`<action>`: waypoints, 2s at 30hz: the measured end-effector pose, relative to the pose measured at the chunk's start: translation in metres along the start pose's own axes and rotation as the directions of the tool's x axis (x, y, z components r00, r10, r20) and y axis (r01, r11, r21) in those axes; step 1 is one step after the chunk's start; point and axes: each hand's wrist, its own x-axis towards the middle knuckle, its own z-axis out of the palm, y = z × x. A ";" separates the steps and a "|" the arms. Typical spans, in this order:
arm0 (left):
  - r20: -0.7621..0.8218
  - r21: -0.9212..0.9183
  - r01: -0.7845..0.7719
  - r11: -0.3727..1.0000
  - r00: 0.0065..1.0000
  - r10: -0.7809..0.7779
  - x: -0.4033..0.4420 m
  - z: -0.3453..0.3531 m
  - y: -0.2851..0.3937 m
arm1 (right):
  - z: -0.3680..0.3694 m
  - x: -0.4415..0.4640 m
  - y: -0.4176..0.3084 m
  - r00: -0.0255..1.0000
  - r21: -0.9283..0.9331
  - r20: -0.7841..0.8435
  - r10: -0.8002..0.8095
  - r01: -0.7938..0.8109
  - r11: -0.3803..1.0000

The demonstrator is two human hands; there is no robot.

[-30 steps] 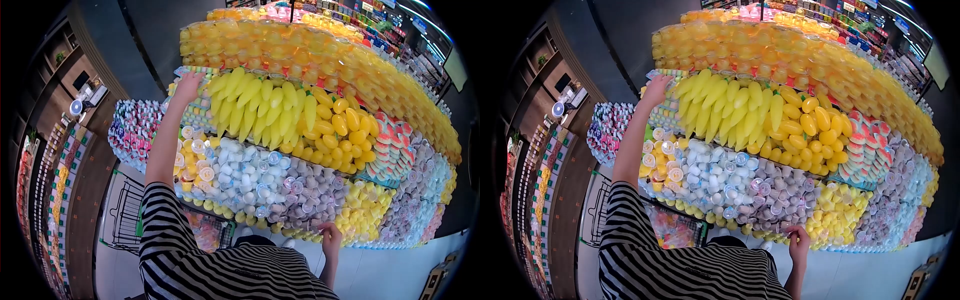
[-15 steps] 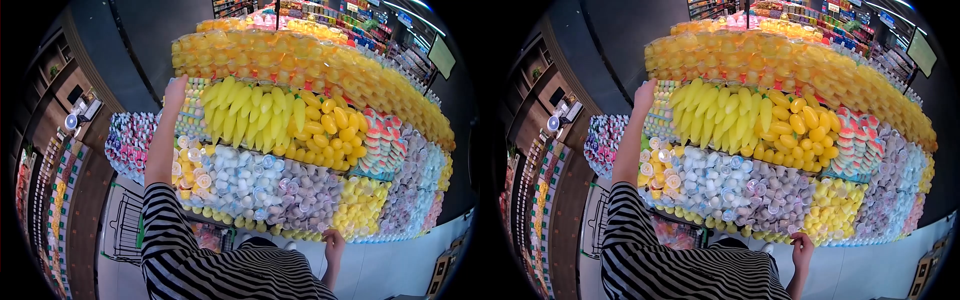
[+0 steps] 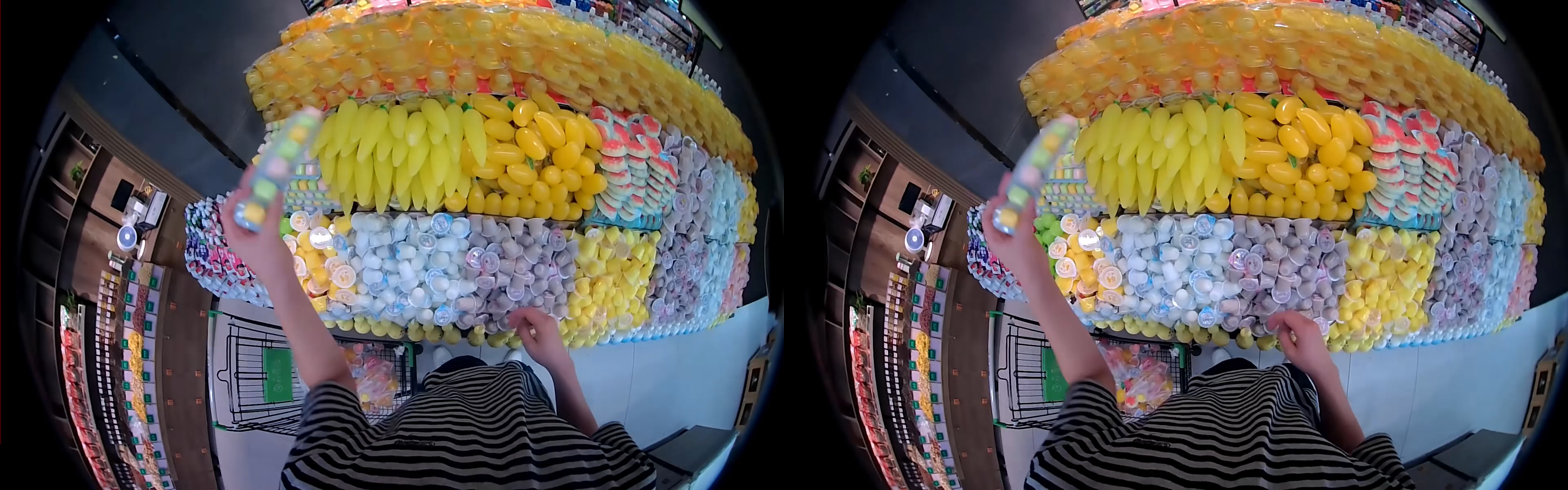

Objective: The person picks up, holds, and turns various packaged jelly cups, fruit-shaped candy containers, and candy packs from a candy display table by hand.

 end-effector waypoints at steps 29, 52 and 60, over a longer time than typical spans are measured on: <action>0.705 -0.058 0.943 0.328 0.271 -0.655 -0.347 0.099 0.093 | -0.080 -0.045 0.066 0.976 0.965 0.217 0.037 -0.208 -0.160; 0.548 -0.165 0.964 0.208 0.265 -0.793 -0.431 0.146 0.105 | -0.160 -0.074 0.125 0.976 0.928 -0.029 0.217 -0.054 0.370; 0.681 0.220 0.481 0.848 0.547 -0.487 -0.419 0.167 0.132 | -0.172 -0.072 0.124 0.947 0.837 -0.152 0.284 -0.029 0.546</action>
